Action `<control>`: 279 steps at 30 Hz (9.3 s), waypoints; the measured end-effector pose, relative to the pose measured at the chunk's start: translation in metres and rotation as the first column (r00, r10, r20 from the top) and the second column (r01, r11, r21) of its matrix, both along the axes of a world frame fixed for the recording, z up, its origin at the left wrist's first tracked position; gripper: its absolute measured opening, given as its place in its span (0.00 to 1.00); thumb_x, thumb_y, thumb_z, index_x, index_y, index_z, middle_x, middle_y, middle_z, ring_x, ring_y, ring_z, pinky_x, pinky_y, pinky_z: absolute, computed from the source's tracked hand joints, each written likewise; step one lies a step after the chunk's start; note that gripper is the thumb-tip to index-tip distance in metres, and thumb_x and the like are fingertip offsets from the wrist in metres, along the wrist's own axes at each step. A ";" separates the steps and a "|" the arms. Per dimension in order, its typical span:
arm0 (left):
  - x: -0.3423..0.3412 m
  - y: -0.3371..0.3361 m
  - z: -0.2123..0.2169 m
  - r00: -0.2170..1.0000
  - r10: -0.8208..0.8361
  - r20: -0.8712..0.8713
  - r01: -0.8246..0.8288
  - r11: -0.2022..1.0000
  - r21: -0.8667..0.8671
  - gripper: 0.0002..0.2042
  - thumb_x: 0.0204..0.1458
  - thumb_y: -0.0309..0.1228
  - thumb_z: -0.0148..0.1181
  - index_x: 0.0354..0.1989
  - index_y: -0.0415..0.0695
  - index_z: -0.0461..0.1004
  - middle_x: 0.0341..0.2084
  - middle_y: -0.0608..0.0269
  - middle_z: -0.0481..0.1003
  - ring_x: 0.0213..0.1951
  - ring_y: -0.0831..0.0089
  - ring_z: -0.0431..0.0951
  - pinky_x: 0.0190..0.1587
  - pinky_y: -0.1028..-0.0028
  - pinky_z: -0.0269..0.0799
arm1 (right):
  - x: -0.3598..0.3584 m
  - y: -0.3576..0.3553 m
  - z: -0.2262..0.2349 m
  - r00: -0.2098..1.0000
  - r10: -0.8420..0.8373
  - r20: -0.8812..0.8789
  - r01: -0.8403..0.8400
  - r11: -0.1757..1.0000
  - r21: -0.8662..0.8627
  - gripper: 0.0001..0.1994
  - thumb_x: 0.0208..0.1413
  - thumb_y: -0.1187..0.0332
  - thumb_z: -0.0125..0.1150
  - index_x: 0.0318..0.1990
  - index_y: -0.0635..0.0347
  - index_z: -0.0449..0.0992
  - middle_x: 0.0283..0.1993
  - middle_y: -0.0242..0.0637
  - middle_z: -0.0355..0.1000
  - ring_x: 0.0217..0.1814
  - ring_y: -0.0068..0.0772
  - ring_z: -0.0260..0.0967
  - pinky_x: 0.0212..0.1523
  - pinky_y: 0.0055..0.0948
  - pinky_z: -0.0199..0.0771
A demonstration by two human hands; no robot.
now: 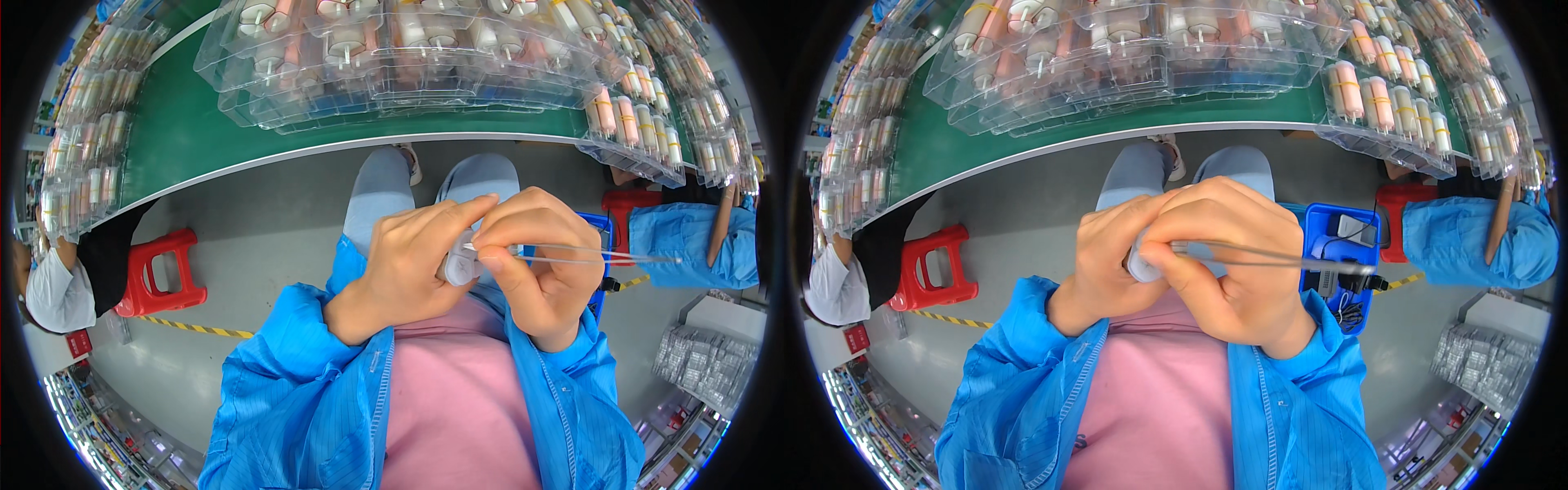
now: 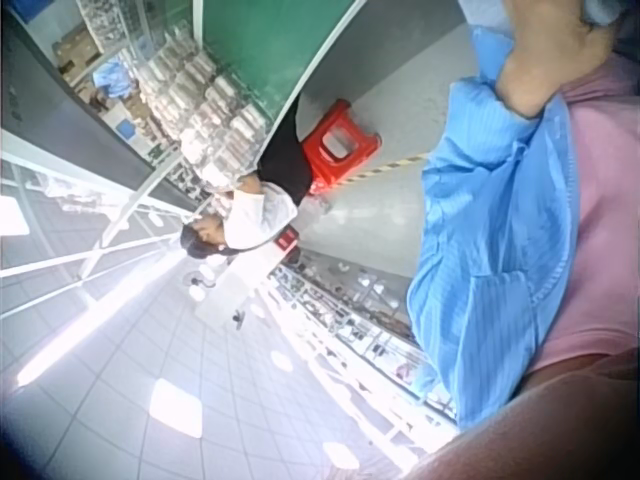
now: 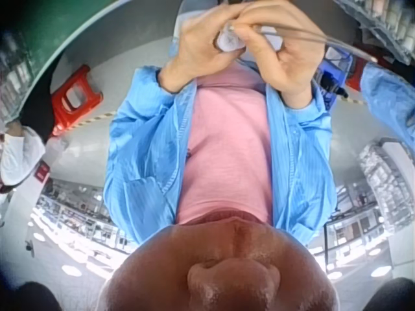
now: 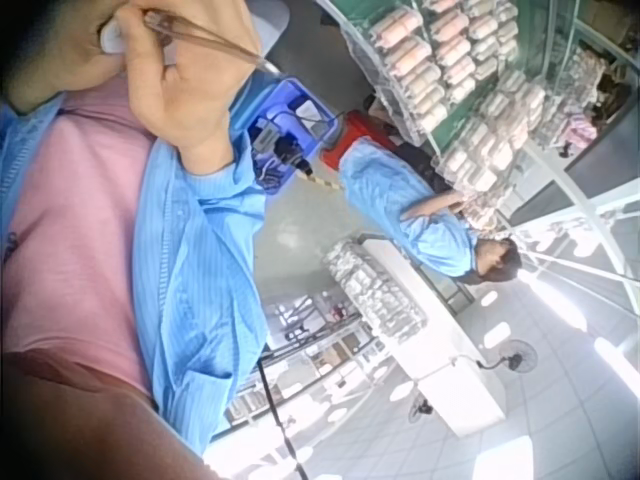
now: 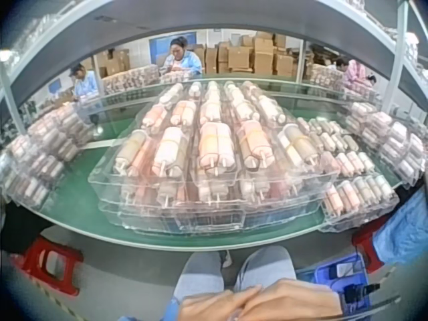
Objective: Assembling electronic components and battery packs at a production line using tweezers.
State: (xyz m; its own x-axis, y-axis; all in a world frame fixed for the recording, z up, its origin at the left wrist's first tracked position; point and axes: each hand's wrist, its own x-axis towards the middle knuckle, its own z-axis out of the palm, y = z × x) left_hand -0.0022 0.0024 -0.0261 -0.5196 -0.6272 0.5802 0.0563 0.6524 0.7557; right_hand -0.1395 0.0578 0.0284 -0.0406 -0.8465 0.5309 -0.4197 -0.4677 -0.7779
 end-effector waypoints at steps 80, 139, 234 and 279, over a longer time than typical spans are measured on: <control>-0.007 0.001 0.000 0.995 0.080 -0.058 -0.068 0.979 0.190 0.17 0.32 0.20 0.67 0.35 0.41 0.72 0.23 0.58 0.71 0.23 0.62 0.73 0.23 0.71 0.65 | 0.010 0.007 -0.030 0.928 -0.029 0.373 0.035 0.999 -0.008 0.05 0.50 0.75 0.61 0.34 0.66 0.75 0.32 0.41 0.73 0.34 0.30 0.69 0.35 0.25 0.68; -0.007 -0.003 0.000 0.995 0.101 0.013 -0.102 0.991 0.086 0.17 0.34 0.23 0.66 0.37 0.40 0.74 0.23 0.59 0.73 0.24 0.66 0.75 0.24 0.73 0.67 | 0.010 0.007 -0.027 0.971 -0.076 0.226 0.082 0.996 -0.019 0.05 0.48 0.76 0.62 0.33 0.66 0.74 0.31 0.42 0.72 0.31 0.32 0.69 0.32 0.25 0.68; 0.000 0.003 0.008 0.996 -0.038 -0.083 0.058 0.968 0.243 0.23 0.33 0.17 0.63 0.44 0.33 0.73 0.32 0.54 0.78 0.34 0.70 0.79 0.34 0.76 0.73 | 0.003 -0.001 -0.024 0.928 0.013 0.372 -0.012 1.000 -0.003 0.04 0.47 0.78 0.61 0.32 0.66 0.75 0.33 0.42 0.74 0.33 0.29 0.69 0.34 0.23 0.68; 0.006 -0.001 0.011 0.999 -0.015 0.034 0.005 0.963 0.269 0.20 0.34 0.18 0.64 0.41 0.39 0.72 0.26 0.56 0.73 0.25 0.66 0.75 0.26 0.73 0.68 | 0.007 0.017 -0.022 0.903 -0.040 0.428 0.017 0.998 0.059 0.08 0.49 0.75 0.60 0.36 0.69 0.73 0.35 0.45 0.71 0.36 0.31 0.68 0.38 0.26 0.69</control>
State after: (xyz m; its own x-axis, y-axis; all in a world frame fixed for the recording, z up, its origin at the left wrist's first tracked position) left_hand 0.0035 0.0018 -0.0148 -0.5435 -0.7526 0.3719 0.0317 0.4242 0.9050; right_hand -0.1324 0.0749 0.0062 -0.2787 -0.8677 0.4115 -0.0525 -0.4141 -0.9087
